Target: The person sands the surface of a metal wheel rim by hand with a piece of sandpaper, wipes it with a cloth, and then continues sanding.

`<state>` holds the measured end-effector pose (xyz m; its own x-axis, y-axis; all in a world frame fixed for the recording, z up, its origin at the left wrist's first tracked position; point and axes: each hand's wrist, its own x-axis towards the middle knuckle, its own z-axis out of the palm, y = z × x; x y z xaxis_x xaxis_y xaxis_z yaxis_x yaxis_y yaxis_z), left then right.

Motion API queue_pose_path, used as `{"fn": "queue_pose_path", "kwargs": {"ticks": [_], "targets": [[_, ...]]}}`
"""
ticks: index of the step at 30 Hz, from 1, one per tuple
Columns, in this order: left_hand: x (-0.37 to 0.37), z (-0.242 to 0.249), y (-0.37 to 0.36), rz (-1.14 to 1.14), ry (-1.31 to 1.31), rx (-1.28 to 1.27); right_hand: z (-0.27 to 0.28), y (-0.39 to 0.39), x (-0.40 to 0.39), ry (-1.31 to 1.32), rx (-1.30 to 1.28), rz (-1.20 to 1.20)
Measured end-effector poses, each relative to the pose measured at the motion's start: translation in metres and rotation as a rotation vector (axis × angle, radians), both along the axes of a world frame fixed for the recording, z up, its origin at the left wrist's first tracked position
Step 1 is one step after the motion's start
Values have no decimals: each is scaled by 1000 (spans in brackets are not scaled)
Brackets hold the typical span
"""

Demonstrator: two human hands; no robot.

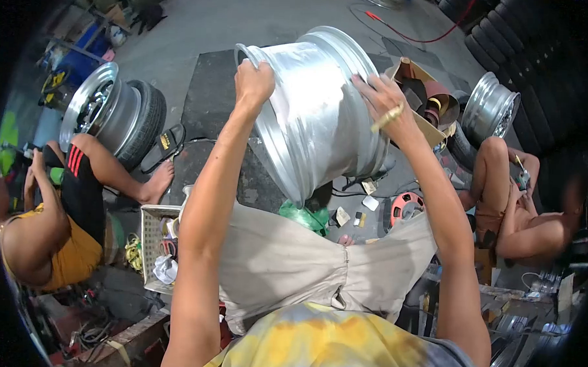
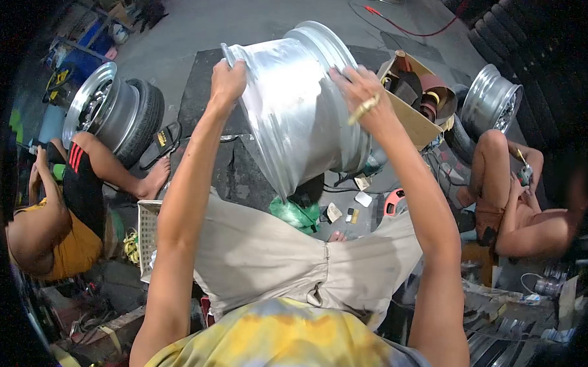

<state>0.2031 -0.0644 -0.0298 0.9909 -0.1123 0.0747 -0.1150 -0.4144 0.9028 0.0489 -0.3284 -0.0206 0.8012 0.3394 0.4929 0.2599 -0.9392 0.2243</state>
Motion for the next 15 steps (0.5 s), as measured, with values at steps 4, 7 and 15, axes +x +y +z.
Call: {"fn": "queue_pose_path", "kwargs": {"ticks": [4, 7, 15], "targets": [[-8, 0, -8, 62, -35, 19, -7, -5, -24, -39, -38, 60], [-13, 3, -4, 44, -30, 32, -4, 10, 9, -68, -3, -14], [-4, -3, -6, 58, -66, 24, -43, 35, -47, -45, 142, -165]]}}
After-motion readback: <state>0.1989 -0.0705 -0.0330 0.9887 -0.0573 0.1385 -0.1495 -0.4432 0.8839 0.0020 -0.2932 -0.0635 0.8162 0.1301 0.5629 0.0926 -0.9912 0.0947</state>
